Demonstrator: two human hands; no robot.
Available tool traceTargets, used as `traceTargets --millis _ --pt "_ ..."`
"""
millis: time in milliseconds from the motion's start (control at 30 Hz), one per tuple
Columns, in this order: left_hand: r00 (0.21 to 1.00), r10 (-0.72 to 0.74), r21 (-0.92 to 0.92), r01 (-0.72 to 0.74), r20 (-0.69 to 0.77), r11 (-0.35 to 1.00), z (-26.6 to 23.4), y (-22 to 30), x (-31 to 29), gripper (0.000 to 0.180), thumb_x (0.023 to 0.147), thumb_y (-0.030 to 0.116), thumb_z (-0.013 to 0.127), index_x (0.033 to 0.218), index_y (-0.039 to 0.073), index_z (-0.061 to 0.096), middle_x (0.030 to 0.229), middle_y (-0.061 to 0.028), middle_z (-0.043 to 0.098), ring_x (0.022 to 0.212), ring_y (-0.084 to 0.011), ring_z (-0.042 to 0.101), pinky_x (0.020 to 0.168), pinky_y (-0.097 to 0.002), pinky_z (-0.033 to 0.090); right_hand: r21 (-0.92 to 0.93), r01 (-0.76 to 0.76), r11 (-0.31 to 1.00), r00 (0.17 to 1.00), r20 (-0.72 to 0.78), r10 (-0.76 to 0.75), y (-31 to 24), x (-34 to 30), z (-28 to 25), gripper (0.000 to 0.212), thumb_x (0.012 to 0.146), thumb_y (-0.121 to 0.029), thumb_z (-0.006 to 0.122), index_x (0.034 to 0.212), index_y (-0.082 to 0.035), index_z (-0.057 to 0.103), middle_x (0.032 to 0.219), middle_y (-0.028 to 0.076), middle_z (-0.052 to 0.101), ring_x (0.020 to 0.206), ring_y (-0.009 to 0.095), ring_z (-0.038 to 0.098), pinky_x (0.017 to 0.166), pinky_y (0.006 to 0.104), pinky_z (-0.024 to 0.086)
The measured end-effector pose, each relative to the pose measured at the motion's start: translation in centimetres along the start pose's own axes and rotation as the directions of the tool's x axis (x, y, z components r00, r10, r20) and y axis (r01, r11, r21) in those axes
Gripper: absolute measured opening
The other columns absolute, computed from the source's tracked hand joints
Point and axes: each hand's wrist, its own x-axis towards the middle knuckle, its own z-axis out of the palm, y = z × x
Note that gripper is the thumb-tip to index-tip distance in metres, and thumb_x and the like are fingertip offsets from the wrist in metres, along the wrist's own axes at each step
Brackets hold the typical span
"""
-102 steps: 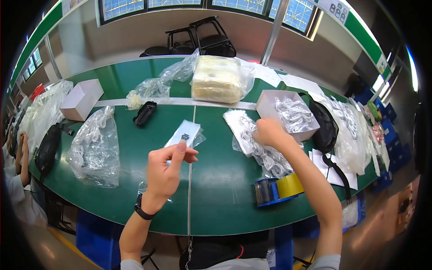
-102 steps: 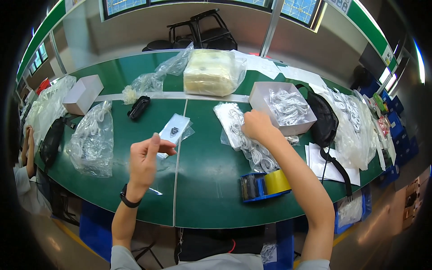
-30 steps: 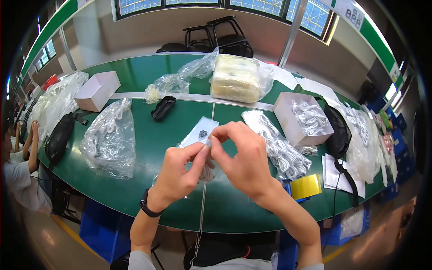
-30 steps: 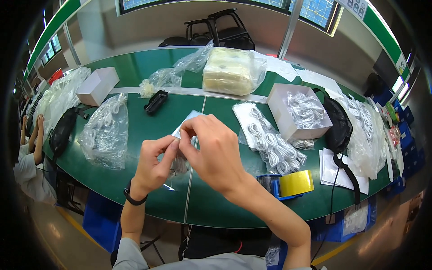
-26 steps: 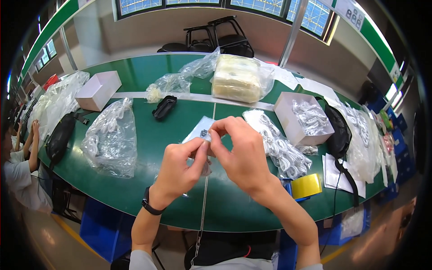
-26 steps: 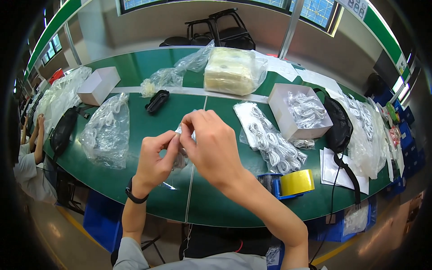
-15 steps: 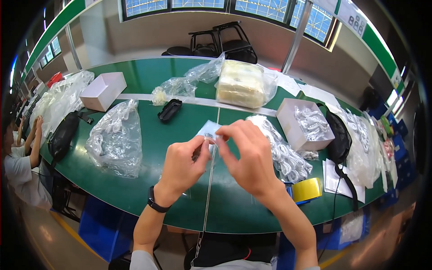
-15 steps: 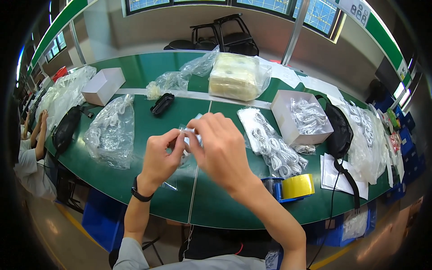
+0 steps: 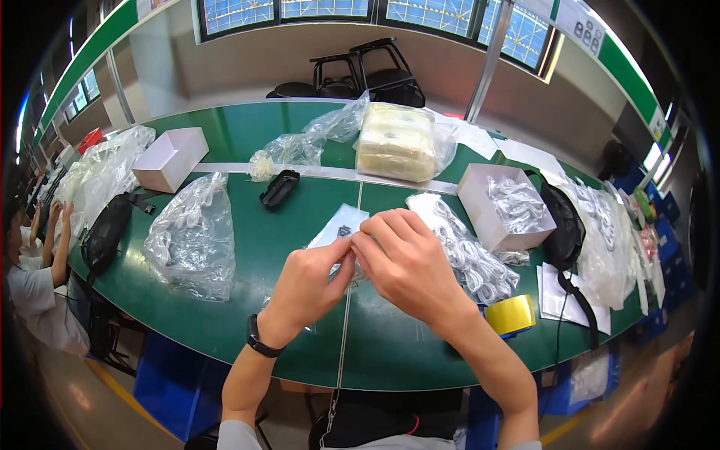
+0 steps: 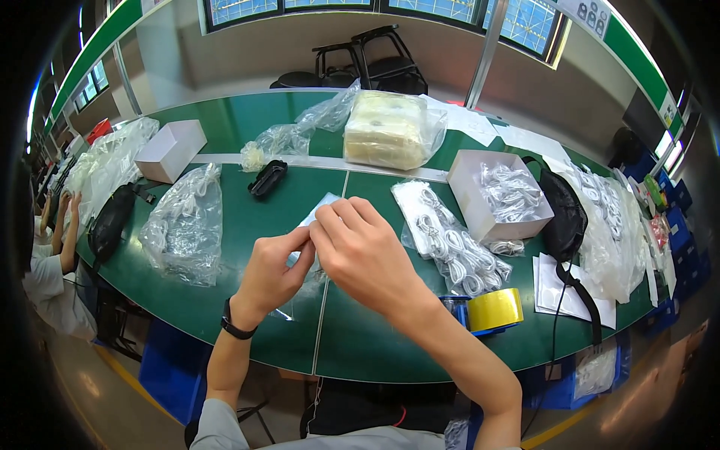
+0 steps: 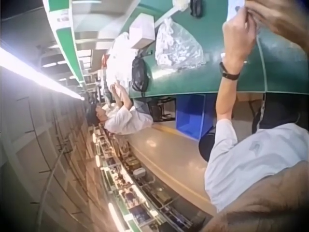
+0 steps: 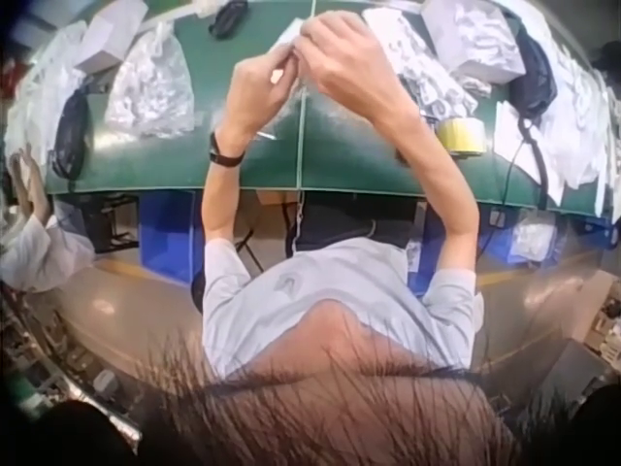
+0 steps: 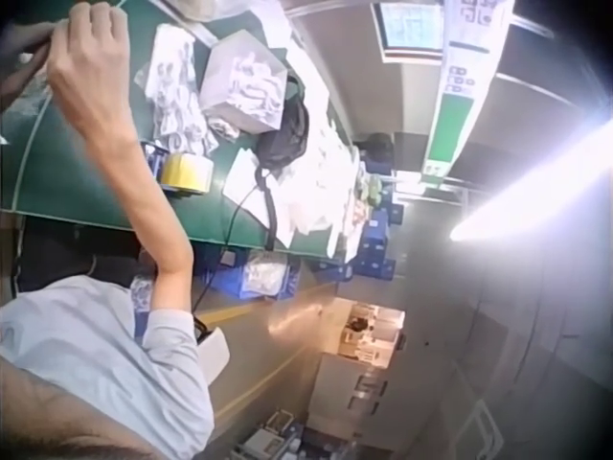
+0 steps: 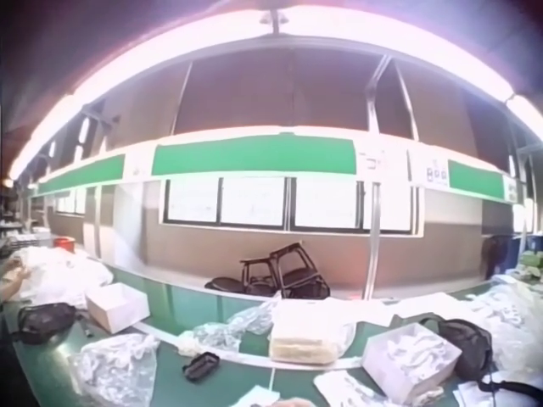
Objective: Packaging small industrial components into individual plastic bags at a production workstation.
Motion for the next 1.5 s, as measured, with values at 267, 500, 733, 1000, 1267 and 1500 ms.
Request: traceTargets --millis 267,500,733,1000,1267,1500 --pt "0.998 0.017 0.031 -0.016 -0.059 0.999 -0.1 0.8 -0.1 0.009 0.091 0.005 0.063 0.095 0.002 0.070 0.075 -0.0181 0.068 0.066 -0.0356 0.068 0.058 -0.0375 0.052 0.082 -0.081 0.993 0.994 -0.074 0.087 0.1 0.3 -0.3 0.015 0.075 -0.002 0.072 0.089 -0.001 0.065 0.087 0.009 0.062 0.082 0.027 0.062 0.081 0.0360 0.050" --pt "0.979 -0.198 -0.242 0.179 -0.052 0.954 -0.7 1.1 0.2 0.021 0.100 0.003 0.053 0.101 -0.008 0.071 0.093 -0.0154 0.077 0.088 -0.0197 0.075 0.080 -0.0283 0.058 0.743 -0.522 0.419 0.695 0.086 0.714 0.9 -0.6 0.4 0.010 0.093 -0.007 0.067 0.096 0.002 0.069 0.088 0.007 0.069 0.083 0.016 0.065 0.077 0.0269 0.049" --pt "0.914 -0.347 -0.379 0.251 -0.210 0.891 -1.9 -1.0 1.4 0.029 0.106 0.011 0.049 0.104 -0.011 0.068 0.095 -0.0166 0.075 0.088 -0.0194 0.074 0.081 -0.0291 0.059 0.865 -0.501 0.033 0.420 0.209 0.883 2.9 -3.0 2.3 0.019 0.098 -0.014 0.063 0.104 0.003 0.072 0.089 0.005 0.070 0.081 0.011 0.065 0.074 0.0252 0.052" --pt "0.834 -0.352 -0.270 0.255 -0.425 0.929 -4.5 -4.5 1.5 0.025 0.101 0.008 0.053 0.103 -0.009 0.070 0.094 -0.0145 0.077 0.083 -0.0146 0.073 0.072 -0.0254 0.055 0.543 -0.503 0.672 0.789 -0.028 0.613 -3.7 -1.7 5.9 0.008 0.083 -0.001 0.072 0.090 0.000 0.071 0.086 0.012 0.072 0.080 0.022 0.070 0.073 0.0312 0.054" --pt "0.817 -0.389 -0.322 0.265 -0.426 0.909 -5.3 -5.2 1.5 0.029 0.104 0.010 0.049 0.103 -0.011 0.068 0.095 -0.0161 0.076 0.086 -0.0164 0.073 0.080 -0.0269 0.055 0.524 -0.308 0.794 0.948 0.236 0.212 -10.0 -4.6 9.7 0.011 0.082 -0.002 0.069 0.091 -0.001 0.063 0.087 0.011 0.068 0.081 0.031 0.066 0.069 0.0384 0.055" --pt "0.803 -0.377 -0.363 0.217 -0.462 0.906 -5.6 -5.3 1.2 0.025 0.101 0.009 0.054 0.103 -0.008 0.071 0.093 -0.0140 0.077 0.083 -0.0145 0.073 0.075 -0.0262 0.056 0.418 -0.144 0.897 0.966 0.255 0.037 -11.1 -5.6 10.2 0.011 0.079 -0.002 0.066 0.089 0.000 0.063 0.089 0.010 0.064 0.083 0.026 0.064 0.072 0.0369 0.055"
